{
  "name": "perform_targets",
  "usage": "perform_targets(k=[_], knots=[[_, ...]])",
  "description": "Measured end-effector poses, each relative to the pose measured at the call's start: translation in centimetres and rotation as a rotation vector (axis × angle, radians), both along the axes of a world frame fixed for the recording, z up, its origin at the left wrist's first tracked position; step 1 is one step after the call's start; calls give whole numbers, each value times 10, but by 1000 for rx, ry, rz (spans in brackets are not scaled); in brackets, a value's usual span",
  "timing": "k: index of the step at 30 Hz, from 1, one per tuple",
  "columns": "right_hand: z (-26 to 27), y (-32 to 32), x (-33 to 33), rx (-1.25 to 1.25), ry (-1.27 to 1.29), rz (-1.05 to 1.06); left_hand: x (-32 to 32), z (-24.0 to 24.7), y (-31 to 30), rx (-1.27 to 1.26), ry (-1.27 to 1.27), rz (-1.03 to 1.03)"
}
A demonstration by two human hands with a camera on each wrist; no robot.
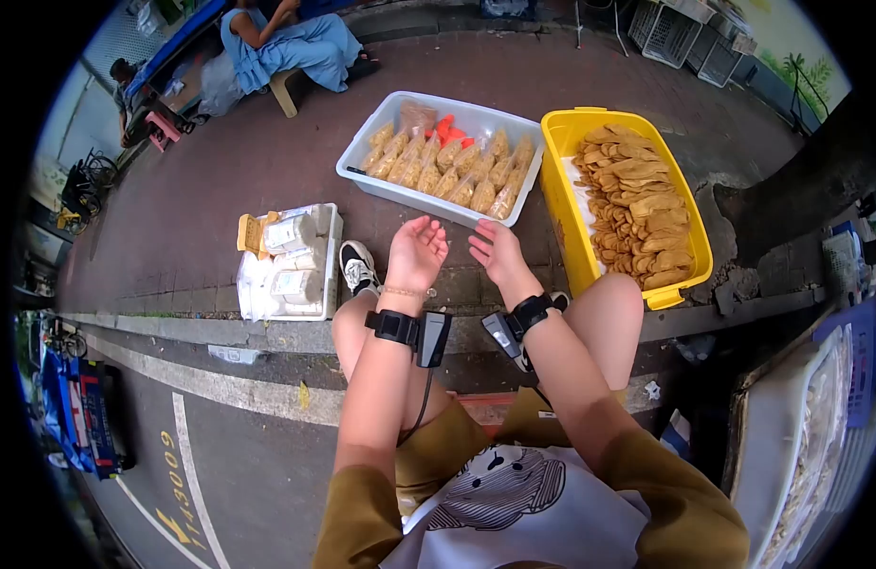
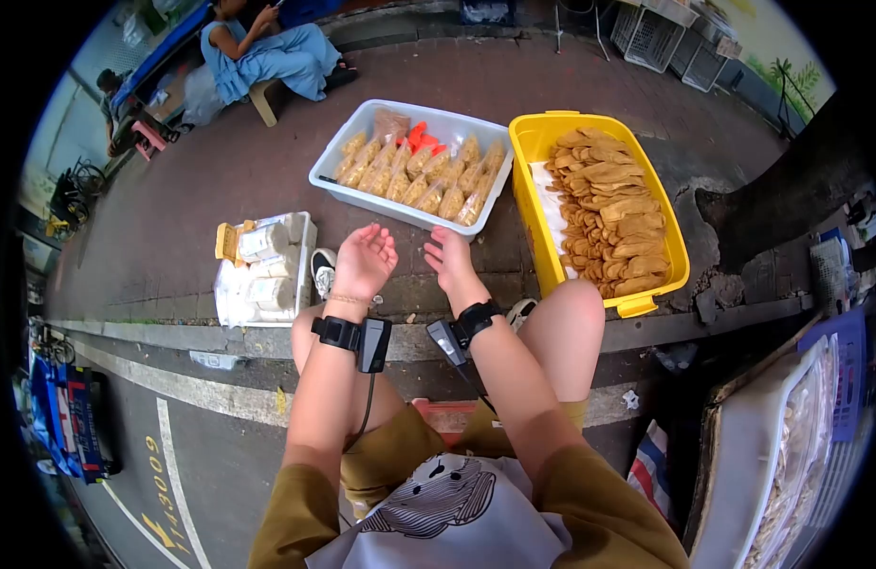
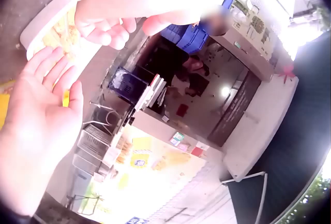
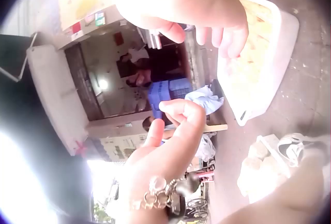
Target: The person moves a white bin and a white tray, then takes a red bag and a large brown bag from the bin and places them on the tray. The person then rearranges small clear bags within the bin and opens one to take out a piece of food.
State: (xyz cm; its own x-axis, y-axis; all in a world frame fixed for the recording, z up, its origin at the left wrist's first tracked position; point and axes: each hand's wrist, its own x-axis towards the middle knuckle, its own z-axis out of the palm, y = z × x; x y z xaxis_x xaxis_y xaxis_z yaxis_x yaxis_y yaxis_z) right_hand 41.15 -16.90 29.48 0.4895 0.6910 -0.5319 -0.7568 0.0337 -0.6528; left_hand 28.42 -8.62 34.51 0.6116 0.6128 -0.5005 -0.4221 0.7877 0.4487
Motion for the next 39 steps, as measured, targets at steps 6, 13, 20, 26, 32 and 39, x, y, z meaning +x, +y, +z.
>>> perform_targets(k=[6,13,20,26,32,39], knots=[[-158,58,39,-539,-605,96,-59,-114,62,101,600,5],[-187,65,105,-877,-1561,729,-56,-70,90,157,244,58],[-177,94,79,-1087,-1562,937,-43,-60,96,74,280,175],[-159,107,-68,-674,-1479,1119,-29,-59,93,96,261,137],[-161,94,-98,-166,-1657,819,-38,-71,89,103,291,111],[-157,31,36,-630,-2008,866,-69,-81,86,119,395,206]])
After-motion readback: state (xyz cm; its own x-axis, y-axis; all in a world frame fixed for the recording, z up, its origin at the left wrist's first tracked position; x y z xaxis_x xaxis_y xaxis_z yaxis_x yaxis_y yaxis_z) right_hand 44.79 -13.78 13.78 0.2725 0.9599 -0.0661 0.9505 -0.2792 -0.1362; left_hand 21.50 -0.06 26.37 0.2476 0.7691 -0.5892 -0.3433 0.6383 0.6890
